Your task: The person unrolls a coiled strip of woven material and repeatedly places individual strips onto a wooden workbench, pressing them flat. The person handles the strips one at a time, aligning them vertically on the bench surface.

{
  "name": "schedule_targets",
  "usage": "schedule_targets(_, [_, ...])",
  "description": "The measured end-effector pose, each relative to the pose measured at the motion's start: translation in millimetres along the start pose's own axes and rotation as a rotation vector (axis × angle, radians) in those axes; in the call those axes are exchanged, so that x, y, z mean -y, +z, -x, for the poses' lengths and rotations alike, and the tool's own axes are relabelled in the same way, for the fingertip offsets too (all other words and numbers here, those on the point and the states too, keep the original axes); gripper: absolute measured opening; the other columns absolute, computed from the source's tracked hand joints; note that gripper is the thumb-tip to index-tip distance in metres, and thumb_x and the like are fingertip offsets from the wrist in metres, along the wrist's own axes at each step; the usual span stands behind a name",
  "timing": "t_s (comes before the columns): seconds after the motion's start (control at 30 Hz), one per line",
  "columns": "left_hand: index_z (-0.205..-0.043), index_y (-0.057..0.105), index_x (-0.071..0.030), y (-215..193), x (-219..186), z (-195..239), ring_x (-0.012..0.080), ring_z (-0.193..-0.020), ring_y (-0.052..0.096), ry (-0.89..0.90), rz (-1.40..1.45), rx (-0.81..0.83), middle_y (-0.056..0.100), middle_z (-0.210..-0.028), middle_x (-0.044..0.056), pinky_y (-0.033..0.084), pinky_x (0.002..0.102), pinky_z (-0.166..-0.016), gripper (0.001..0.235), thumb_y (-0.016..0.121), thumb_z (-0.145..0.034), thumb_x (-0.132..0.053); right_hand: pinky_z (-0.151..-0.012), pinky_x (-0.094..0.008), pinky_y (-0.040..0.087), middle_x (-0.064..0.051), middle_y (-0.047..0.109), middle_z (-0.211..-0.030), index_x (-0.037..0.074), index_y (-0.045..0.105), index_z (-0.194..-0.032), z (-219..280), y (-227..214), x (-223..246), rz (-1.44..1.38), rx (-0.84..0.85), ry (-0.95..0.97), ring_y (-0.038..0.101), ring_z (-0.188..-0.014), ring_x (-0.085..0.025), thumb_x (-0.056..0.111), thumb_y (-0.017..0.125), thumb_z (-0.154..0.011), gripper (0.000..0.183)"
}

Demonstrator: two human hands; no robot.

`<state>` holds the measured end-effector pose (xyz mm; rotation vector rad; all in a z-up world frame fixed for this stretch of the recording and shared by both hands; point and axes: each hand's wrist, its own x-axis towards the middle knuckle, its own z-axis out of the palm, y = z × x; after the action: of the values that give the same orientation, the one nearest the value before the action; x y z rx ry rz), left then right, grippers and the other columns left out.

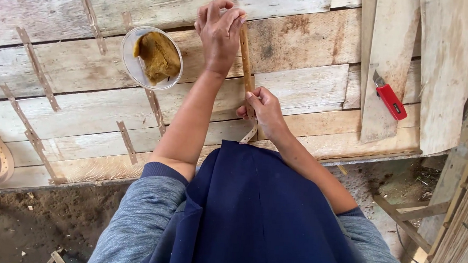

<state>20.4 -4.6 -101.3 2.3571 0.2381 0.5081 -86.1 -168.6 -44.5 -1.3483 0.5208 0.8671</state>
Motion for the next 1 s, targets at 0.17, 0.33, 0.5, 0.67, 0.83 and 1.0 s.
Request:
schedule_targets(0.17, [-0.092, 0.075, -0.022, 3, 1, -1, 0.0211, -0.106, 0.044, -0.009, -0.057, -0.002, 0.052, -0.113, -0.007, 0.033, 0.037, -0.083, 0.005, 0.078, -0.091, -0.024, -0.056, -0.034, 0.055, -0.024, 0.073, -0.074, 0.008, 0.049, -0.09, -4, 1, -2, 0.002, -0.016, 0.01, 0.07, -0.061, -0.026, 0.018, 0.057, -0.104, 0.019])
schedule_targets(0.33, [-0.094, 0.074, -0.023, 2, 1, -1, 0.0223, -0.107, 0.046, -0.002, -0.094, -0.007, 0.05, -0.116, -0.005, 0.036, 0.04, -0.08, 0.006, 0.079, -0.091, -0.024, -0.05, -0.033, 0.049, -0.026, 0.07, -0.07, 0.007, 0.046, -0.089, -8, 3, -5, -0.035, -0.019, 0.003, 0.065, -0.056, -0.028, 0.017, 0.056, -0.104, 0.02])
schedule_targets(0.5, [-0.096, 0.073, -0.025, 3, 0, -1, 0.0234, -0.108, 0.046, -0.021, -0.098, 0.001, 0.048, -0.119, -0.004, 0.036, 0.041, -0.081, 0.007, 0.079, -0.092, -0.025, -0.052, -0.033, 0.05, -0.025, 0.07, -0.07, 0.007, 0.047, -0.09, -9, 1, -6, -0.024, -0.01, -0.005, 0.068, -0.059, -0.027, 0.018, 0.056, -0.105, 0.02])
schedule_targets(0.67, [-0.098, 0.071, -0.025, 2, -4, -2, 0.0235, -0.109, 0.047, -0.036, -0.118, 0.004, 0.049, -0.12, -0.003, 0.037, 0.039, -0.081, 0.01, 0.079, -0.091, -0.024, -0.053, -0.032, 0.051, -0.024, 0.07, -0.071, 0.007, 0.048, -0.09, -7, 2, -1, -0.014, -0.014, -0.002, 0.069, -0.061, -0.027, 0.017, 0.056, -0.105, 0.02])
schedule_targets(0.83, [-0.091, 0.063, -0.028, -2, -11, -5, 0.0219, -0.107, 0.049, -0.067, -0.14, 0.012, 0.047, -0.117, -0.005, 0.039, 0.039, -0.084, 0.009, 0.064, -0.099, -0.032, -0.053, -0.031, 0.049, -0.023, 0.071, -0.071, 0.009, 0.046, -0.09, -6, 5, 3, 0.002, -0.024, 0.018, 0.068, -0.06, -0.026, 0.02, 0.056, -0.105, 0.021])
schedule_targets(1.0, [-0.116, 0.059, -0.029, 13, 8, 1, 0.0199, -0.114, 0.053, -0.137, -0.098, 0.039, 0.057, -0.124, -0.004, 0.04, 0.036, -0.091, 0.03, 0.077, -0.092, -0.027, -0.052, -0.031, 0.049, -0.023, 0.07, -0.071, 0.009, 0.047, -0.09, -7, 5, 2, -0.003, -0.026, 0.008, 0.068, -0.06, -0.026, 0.02, 0.056, -0.105, 0.021])
